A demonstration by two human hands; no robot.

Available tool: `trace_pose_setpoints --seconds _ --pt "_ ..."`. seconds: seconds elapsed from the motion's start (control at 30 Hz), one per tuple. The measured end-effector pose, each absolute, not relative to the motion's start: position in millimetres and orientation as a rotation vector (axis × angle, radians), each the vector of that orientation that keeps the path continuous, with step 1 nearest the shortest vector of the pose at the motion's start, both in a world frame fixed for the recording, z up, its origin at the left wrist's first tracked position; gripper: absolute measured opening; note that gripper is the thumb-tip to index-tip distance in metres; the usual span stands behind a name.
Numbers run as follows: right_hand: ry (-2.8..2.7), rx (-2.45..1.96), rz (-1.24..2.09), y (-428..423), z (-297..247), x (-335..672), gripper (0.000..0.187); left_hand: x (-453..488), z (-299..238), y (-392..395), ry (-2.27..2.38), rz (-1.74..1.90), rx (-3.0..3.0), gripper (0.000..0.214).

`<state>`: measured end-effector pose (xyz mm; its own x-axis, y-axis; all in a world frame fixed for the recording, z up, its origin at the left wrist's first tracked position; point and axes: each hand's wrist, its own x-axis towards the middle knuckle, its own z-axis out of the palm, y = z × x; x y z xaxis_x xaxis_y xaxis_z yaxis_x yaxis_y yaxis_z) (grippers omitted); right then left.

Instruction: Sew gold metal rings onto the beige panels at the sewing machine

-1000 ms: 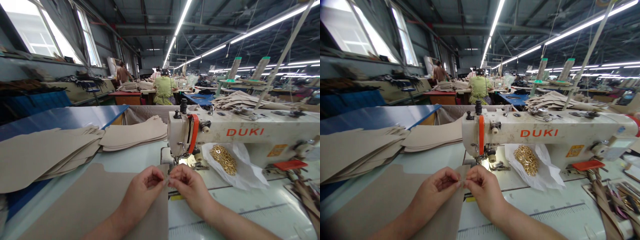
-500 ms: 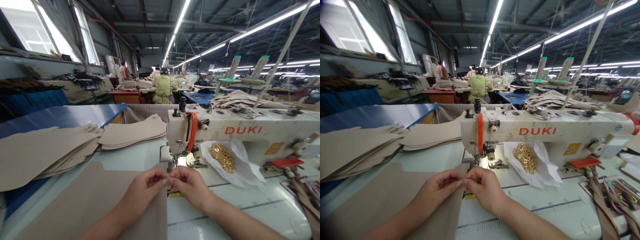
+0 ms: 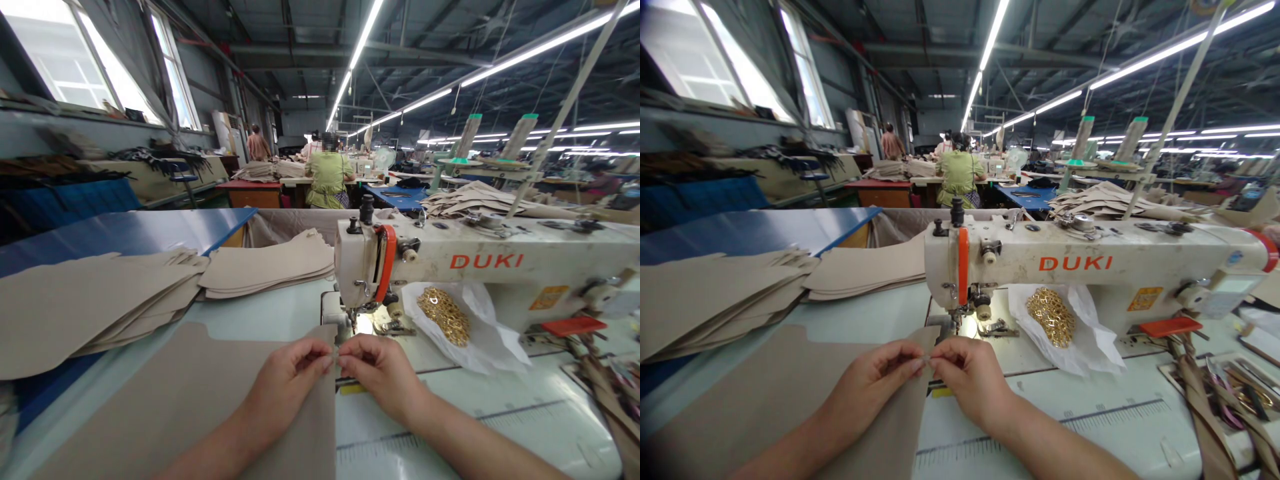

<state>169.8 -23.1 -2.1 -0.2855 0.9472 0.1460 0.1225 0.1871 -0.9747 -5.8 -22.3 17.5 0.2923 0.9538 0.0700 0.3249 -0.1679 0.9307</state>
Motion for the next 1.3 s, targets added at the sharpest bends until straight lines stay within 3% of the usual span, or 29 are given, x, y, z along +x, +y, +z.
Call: trace_pose_setpoints --seconds 0.27,0.47,0.7,1.3 --pt "-1.833 -1.098 0.948 -23 -3 171 0.012 -5 13 -19 1.232 0.769 1.798 0.017" --pt "-1.726 -1.105 1.090 -21 -6 173 0.009 -27 26 -7 1.382 0.649 2.125 0.027" --pt "-1.551 -1.218 1.280 -16 -2 174 0.010 -53 -4 -13 1.431 0.706 2.679 0.031" --pt "-1.522 -1.548 1.589 8 21 171 0.020 -19 -7 -31 1.452 0.936 2.666 0.021"
